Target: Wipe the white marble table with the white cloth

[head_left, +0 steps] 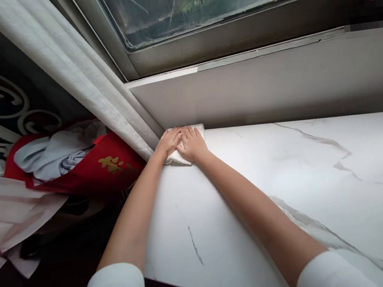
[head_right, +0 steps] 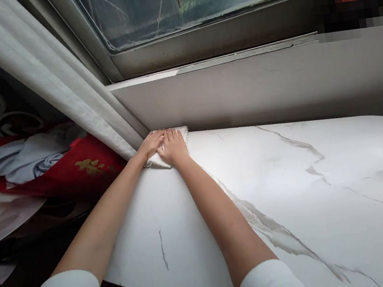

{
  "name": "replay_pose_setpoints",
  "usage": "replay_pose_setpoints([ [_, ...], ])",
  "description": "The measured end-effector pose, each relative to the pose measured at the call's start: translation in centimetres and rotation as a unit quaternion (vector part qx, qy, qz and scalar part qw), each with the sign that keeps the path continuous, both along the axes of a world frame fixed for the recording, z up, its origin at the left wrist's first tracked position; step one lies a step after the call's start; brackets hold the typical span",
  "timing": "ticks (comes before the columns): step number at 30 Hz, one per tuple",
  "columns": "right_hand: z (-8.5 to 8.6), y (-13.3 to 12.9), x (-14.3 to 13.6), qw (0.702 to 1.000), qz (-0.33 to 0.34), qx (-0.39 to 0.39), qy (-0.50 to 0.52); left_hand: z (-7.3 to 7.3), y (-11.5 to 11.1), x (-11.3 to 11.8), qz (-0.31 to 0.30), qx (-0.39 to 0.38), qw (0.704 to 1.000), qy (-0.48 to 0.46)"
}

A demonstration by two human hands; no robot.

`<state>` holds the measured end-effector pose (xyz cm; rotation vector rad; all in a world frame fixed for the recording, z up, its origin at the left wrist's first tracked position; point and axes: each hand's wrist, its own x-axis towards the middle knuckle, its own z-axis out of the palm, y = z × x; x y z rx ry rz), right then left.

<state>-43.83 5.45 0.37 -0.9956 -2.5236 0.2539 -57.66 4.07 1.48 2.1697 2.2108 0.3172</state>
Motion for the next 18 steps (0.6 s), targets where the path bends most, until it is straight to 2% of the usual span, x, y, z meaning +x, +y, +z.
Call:
replay_pose_setpoints([
  [2,0.0,0.0,0.5,1.0,-0.002,0.006,0.001,0.0,0.1,0.5,-0.003,0.006,1.0,0.006],
  [4,0.0,-0.7,1.1,1.0,0.005,0.012,-0.002,0.0,-0.9,1.1,0.004,0.01,1.0,0.013],
  [8,0.1,-3.6,4.0,0.999,0.041,0.021,-0.01,-0.4,-5.1,3.9,0.02,0.016,0.999,0.032],
  [11,0.3,-7.6,8.1,0.995,0.092,0.03,-0.011,-0.8,-10.6,7.9,0.023,0.041,0.998,0.048],
  [14,0.7,-13.3,13.7,0.989,0.143,0.022,-0.005,-0.8,-17.5,12.9,-0.003,0.078,0.996,0.047],
  [16,1.1,-17.2,17.6,0.987,0.161,0.013,0.006,-0.7,-21.7,16.1,-0.034,0.08,0.995,0.039],
  [18,1.5,-20.1,20.7,0.985,0.17,-0.006,0.007,-0.5,-24.7,18.6,-0.08,0.065,0.994,0.026],
])
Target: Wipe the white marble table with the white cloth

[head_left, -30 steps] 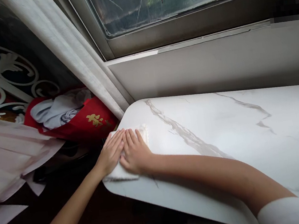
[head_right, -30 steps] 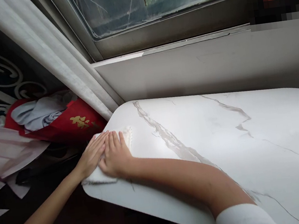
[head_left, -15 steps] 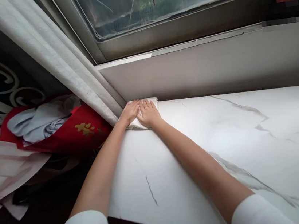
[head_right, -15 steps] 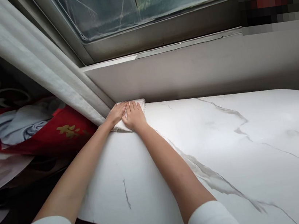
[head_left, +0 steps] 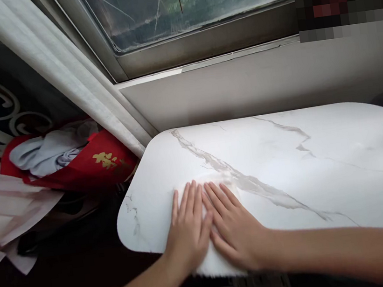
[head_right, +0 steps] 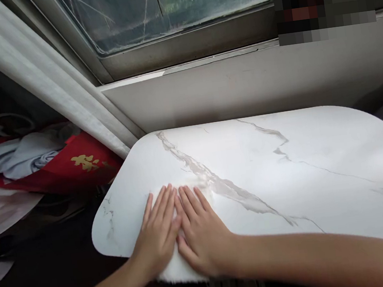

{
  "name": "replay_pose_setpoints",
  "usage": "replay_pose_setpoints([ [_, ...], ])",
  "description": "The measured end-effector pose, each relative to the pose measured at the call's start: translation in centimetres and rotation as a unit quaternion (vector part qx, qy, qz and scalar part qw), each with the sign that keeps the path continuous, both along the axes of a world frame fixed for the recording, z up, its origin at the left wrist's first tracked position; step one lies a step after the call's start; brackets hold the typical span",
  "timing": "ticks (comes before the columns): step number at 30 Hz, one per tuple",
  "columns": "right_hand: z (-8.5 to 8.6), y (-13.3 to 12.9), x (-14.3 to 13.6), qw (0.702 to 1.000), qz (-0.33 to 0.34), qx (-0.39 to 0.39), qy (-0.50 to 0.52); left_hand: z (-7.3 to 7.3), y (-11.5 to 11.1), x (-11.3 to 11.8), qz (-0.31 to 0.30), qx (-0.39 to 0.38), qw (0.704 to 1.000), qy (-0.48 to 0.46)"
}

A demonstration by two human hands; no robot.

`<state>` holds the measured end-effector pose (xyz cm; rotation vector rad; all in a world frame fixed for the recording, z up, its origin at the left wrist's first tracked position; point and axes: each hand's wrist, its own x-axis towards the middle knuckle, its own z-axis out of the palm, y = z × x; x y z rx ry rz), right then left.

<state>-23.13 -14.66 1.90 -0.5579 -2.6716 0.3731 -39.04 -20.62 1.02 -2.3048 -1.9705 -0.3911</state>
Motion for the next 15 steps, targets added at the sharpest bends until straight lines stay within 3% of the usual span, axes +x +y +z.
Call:
replay_pose_setpoints([
  [2,0.2,-1.2,1.7,1.0,-0.009,-0.019,-0.011,0.1,-0.9,1.4,-0.029,-0.014,0.999,-0.011],
  [5,0.1,0.8,1.1,0.997,-0.059,-0.039,-0.037,0.2,2.2,1.5,-0.02,-0.025,0.999,-0.031],
  [7,-0.1,4.6,-0.8,0.992,-0.105,-0.042,-0.057,0.3,6.7,0.6,0.004,-0.032,0.999,-0.04],
  [11,-0.5,14.7,-4.3,0.981,-0.175,0.001,-0.077,0.4,17.6,-1.2,0.046,-0.038,0.998,-0.033],
  [15,-0.4,23.1,-4.6,0.98,-0.173,0.021,-0.092,0.5,25.9,-0.8,0.081,-0.014,0.996,-0.034],
])
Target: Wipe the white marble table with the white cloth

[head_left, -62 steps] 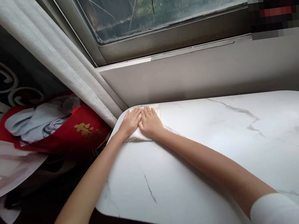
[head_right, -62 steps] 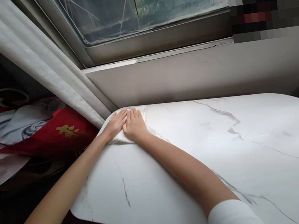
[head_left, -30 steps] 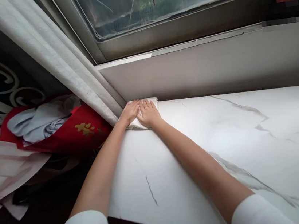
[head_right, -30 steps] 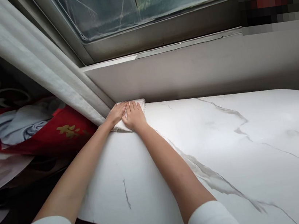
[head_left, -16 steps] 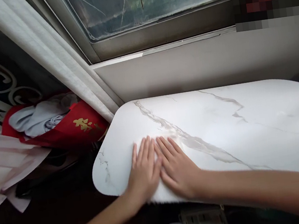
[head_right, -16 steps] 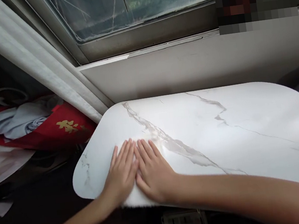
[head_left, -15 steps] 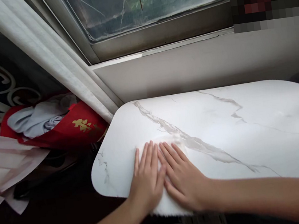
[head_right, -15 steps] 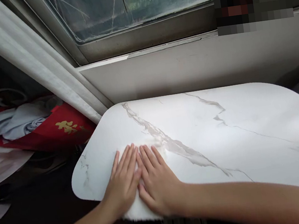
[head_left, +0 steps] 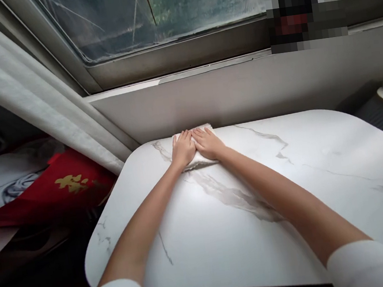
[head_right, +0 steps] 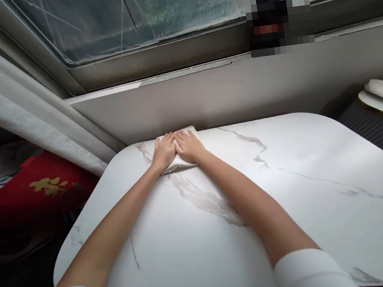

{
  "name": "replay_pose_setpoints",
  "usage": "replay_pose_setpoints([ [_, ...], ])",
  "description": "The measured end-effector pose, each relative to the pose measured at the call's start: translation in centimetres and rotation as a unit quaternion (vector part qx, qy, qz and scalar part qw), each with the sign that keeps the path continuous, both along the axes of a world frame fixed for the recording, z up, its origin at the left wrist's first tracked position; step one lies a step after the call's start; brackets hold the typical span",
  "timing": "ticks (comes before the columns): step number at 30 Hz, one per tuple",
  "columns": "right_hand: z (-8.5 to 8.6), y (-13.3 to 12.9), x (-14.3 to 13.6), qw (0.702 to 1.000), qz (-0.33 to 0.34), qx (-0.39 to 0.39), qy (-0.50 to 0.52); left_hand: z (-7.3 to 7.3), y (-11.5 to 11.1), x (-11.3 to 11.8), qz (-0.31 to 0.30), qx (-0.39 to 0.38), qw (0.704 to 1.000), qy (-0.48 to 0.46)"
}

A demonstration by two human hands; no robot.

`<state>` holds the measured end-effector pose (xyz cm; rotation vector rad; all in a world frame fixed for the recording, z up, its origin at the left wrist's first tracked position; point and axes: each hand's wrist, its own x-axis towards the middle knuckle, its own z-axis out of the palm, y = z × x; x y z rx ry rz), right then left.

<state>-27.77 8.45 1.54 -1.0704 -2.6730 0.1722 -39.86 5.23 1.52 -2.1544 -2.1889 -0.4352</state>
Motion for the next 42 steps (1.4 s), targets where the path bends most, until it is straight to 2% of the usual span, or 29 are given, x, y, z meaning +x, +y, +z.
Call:
replay_pose_setpoints([
  [2,0.1,2.3,0.6,1.0,-0.006,0.007,0.0,0.0,2.2,0.8,0.009,0.013,1.0,-0.002],
  [5,-0.1,3.4,1.4,0.999,-0.043,0.024,0.011,0.0,3.6,1.8,0.007,0.023,1.0,0.0],
  [8,-0.5,2.5,2.0,0.998,-0.055,0.041,0.017,0.0,3.0,2.4,0.004,0.024,1.0,0.005],
  [10,-0.6,1.1,2.9,0.998,-0.051,0.042,0.012,-0.2,1.6,3.1,0.003,0.013,1.0,0.007],
  [12,-0.8,-1.2,4.4,0.998,-0.042,0.042,0.005,-0.4,-0.7,4.5,0.002,0.006,1.0,0.01],
  [15,-0.8,-6.4,8.0,0.999,-0.019,0.05,-0.005,-0.7,-6.1,7.3,-0.02,0.006,1.0,0.0],
  [18,-0.5,-13.1,12.4,0.999,-0.003,0.051,-0.01,-0.6,-13.0,10.0,-0.097,-0.012,0.995,-0.032],
  [21,0.0,-19.4,16.2,0.999,0.014,0.042,-0.008,-0.2,-19.2,11.7,-0.193,-0.038,0.978,-0.064],
  [23,0.1,-22.0,17.7,0.999,0.012,0.039,-0.013,0.0,-21.5,12.2,-0.239,-0.048,0.967,-0.071],
  [24,0.1,-22.5,18.1,0.999,0.004,0.039,-0.016,0.1,-21.9,12.4,-0.251,-0.049,0.964,-0.069],
  [26,0.0,-21.8,18.2,0.999,-0.023,0.035,-0.023,0.1,-21.0,12.8,-0.256,-0.043,0.964,-0.063],
  [28,-0.1,-18.8,17.6,0.998,-0.053,0.016,-0.039,-0.1,-18.0,13.3,-0.245,-0.037,0.967,-0.054],
  [31,-0.1,-11.5,16.3,0.993,-0.092,-0.013,-0.071,-0.3,-10.9,14.0,-0.209,-0.028,0.977,-0.032],
  [34,0.1,-3.9,15.5,0.992,-0.108,0.005,-0.064,-0.4,-3.5,14.7,-0.163,-0.018,0.986,-0.005],
  [36,0.2,-0.1,15.4,0.992,-0.115,0.01,-0.053,-0.4,0.3,15.2,-0.139,-0.016,0.99,0.007],
  [39,0.2,3.0,15.7,0.992,-0.124,0.013,-0.034,-0.4,3.4,15.9,-0.118,-0.013,0.993,0.014],
  [42,-0.1,3.5,16.2,0.991,-0.132,0.024,-0.022,-0.5,4.2,16.4,-0.114,-0.009,0.993,0.016],
])
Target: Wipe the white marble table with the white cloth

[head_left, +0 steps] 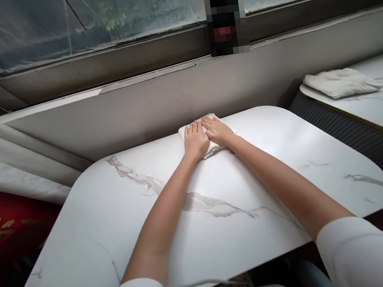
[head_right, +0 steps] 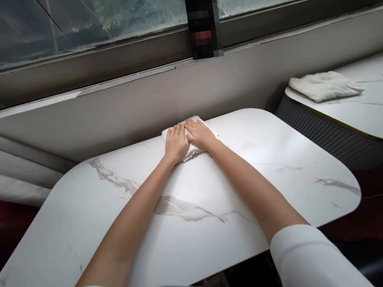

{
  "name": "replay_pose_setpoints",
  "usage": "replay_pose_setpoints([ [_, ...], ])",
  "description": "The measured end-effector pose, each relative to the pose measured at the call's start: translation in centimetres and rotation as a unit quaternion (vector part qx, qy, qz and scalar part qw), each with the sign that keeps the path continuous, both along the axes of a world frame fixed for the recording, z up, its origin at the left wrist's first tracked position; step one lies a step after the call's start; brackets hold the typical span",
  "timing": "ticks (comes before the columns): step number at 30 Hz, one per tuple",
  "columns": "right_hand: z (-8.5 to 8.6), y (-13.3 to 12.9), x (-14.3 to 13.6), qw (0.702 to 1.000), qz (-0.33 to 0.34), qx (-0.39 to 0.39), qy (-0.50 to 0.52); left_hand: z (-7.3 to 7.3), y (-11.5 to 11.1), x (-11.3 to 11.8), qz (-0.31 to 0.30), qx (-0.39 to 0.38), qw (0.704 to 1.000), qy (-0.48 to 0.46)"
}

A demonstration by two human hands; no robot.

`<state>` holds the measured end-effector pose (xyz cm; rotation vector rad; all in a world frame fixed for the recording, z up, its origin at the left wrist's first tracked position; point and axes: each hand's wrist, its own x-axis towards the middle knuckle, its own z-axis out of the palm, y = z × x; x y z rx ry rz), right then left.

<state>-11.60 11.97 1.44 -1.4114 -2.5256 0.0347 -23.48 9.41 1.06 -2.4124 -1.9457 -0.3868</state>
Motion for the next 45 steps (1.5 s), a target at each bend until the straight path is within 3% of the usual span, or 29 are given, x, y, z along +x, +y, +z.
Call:
replay_pose_setpoints([
  [3,-0.2,-1.3,0.7,1.0,-0.008,0.006,-0.003,-0.1,-1.2,0.5,-0.01,0.002,1.0,-0.001],
  [6,-0.3,-4.5,2.2,0.999,-0.019,0.027,-0.009,0.1,-4.5,1.7,-0.019,0.009,1.0,-0.011],
  [10,-0.3,-12.2,5.7,0.999,-0.024,0.04,-0.015,0.9,-11.4,4.0,-0.056,-0.016,0.998,-0.024],
  [14,-0.6,-21.7,8.9,0.998,-0.043,0.043,-0.023,1.7,-18.7,5.8,-0.145,-0.064,0.987,-0.03],
  [16,-0.8,-25.1,10.0,0.996,-0.068,0.056,-0.024,1.7,-21.0,6.5,-0.195,-0.065,0.978,-0.037],
  [18,-1.1,-26.6,10.8,0.994,-0.086,0.064,-0.026,1.5,-21.9,7.2,-0.223,-0.059,0.972,-0.038],
  [21,-1.3,-24.4,11.5,0.994,-0.095,0.055,-0.028,0.9,-19.8,8.2,-0.214,-0.052,0.975,-0.031],
  [23,-1.2,-20.3,11.7,0.994,-0.101,0.04,-0.028,0.7,-16.2,8.8,-0.187,-0.041,0.981,-0.027],
  [29,-0.3,-5.4,10.4,0.994,-0.102,0.009,-0.04,0.5,-2.6,9.0,-0.122,-0.028,0.992,-0.008],
  [31,-0.2,-2.4,10.0,0.995,-0.094,0.004,-0.042,0.4,0.1,8.9,-0.092,-0.028,0.995,-0.01],
  [33,-0.3,-0.9,9.8,0.996,-0.084,0.007,-0.037,0.3,1.4,9.0,-0.07,-0.023,0.997,-0.012],
  [36,-0.7,-0.7,10.3,0.997,-0.069,0.02,-0.027,0.2,1.2,9.5,-0.055,-0.012,0.998,-0.009],
  [39,-1.1,-2.5,11.8,0.998,-0.05,0.032,-0.021,0.1,-1.0,10.7,-0.043,0.003,0.999,-0.005],
  [42,-1.3,-6.4,14.4,0.999,-0.018,0.037,-0.012,0.1,-5.3,12.7,-0.044,0.009,0.999,-0.011],
  [45,-1.2,-12.7,17.6,0.999,-0.001,0.041,0.001,0.3,-11.1,15.0,-0.082,-0.003,0.996,-0.02],
])
